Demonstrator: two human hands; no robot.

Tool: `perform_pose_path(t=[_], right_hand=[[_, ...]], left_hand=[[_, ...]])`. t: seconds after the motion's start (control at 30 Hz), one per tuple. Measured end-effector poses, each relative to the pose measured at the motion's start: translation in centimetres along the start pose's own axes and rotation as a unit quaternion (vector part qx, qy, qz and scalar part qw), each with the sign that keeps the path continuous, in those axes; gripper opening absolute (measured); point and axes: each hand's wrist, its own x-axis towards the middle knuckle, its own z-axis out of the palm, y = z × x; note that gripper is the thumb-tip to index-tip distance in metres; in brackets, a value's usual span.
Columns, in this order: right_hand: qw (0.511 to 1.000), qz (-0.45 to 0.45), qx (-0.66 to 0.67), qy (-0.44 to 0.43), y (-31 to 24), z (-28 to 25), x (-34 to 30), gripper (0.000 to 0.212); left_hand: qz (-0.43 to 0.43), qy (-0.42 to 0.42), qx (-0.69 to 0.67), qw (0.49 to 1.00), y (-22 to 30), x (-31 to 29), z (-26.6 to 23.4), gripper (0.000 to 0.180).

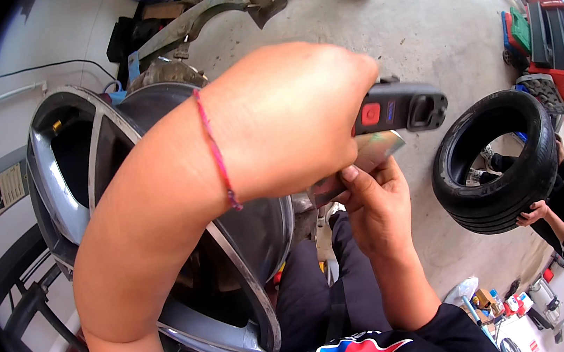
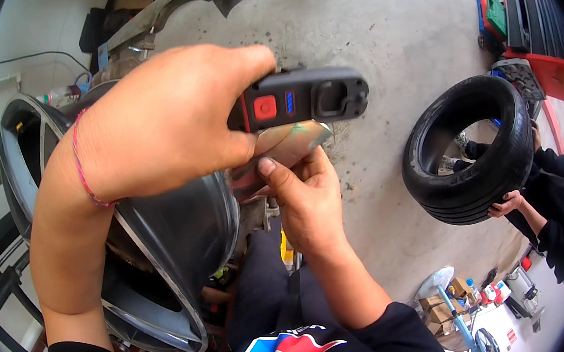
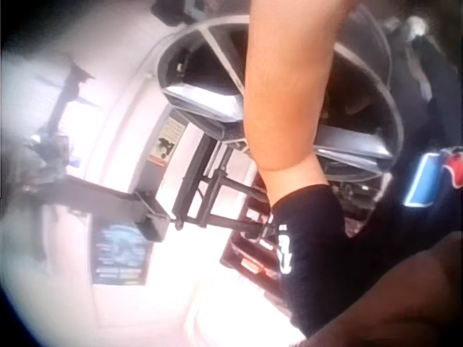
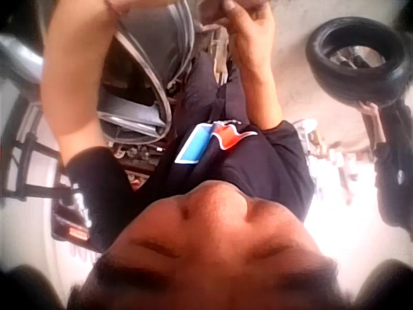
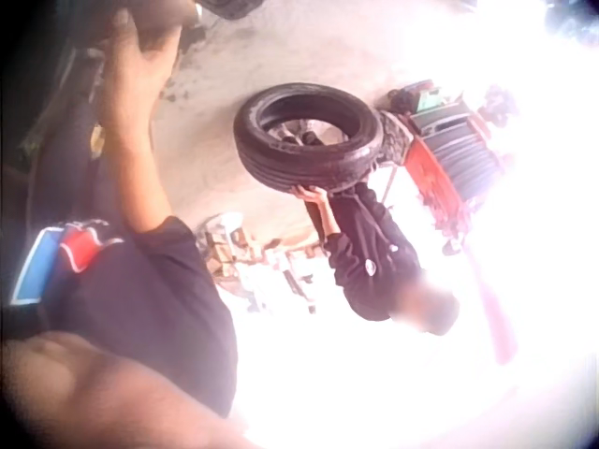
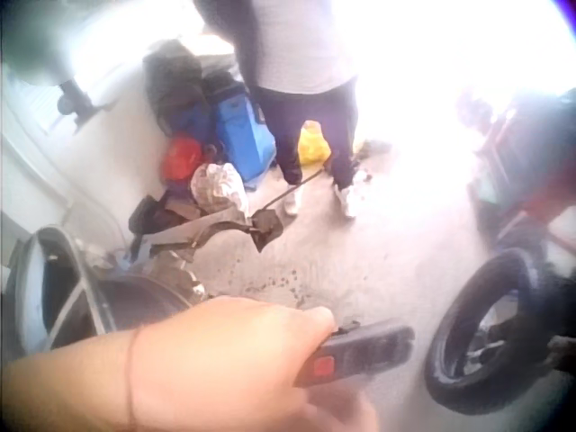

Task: The person uses a handheld rotary tool with a sanding pad to polish the rim of a car wheel mounted on a stand. They repeatedly rub the tool along the wheel's edge, occasionally pausing to inspect the surface and adjust the sanding pad.

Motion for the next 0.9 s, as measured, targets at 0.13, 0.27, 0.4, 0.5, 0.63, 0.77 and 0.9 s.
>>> perform_pose_path(t=[0.13, 0.27, 0.4, 0.5, 0.63, 0.77, 0.9], right_hand=[[0.997, -0.047, 0.067, -0.014, -0.4, 0.9, -0.3, 0.033], [0.979, -0.195, -0.013, -0.058, 0.9, -1.5, -0.3, 0.024], [0.910, -0.370, -0.157, -0.099, 0.4, -2.2, 0.3, 0.026], [0.919, -0.365, -0.095, -0.116, -0.1, -2.2, 0.1, 0.025], [0.881, -0.410, -0.223, -0.074, -0.8, -2.1, 0.0, 0.019], [0.922, -0.316, -0.196, -0.109, -0.8, -3.5, -1.0, 0.051], [0.986, -0.064, 0.066, -0.139, -2.1, -4.9, -3.2, 0.106]], left_hand=[[-0.002, -0.042, -0.071, 0.997, 0.3, -0.1, -0.6, 0.026], [0.019, -0.045, -0.113, 0.992, 0.0, -0.1, -0.1, 0.025], [-0.024, -0.101, -0.146, 0.984, 0.5, -0.2, -1.3, 0.028], [-0.011, -0.136, -0.158, 0.978, 0.4, -0.3, -1.1, 0.030], [-0.005, -0.151, -0.162, 0.975, 1.1, -0.3, -1.3, 0.030], [0.021, -0.113, -0.150, 0.982, 1.1, -0.4, -1.0, 0.031], [0.043, -0.078, -0.129, 0.988, 0.9, -0.4, -0.2, 0.031]])
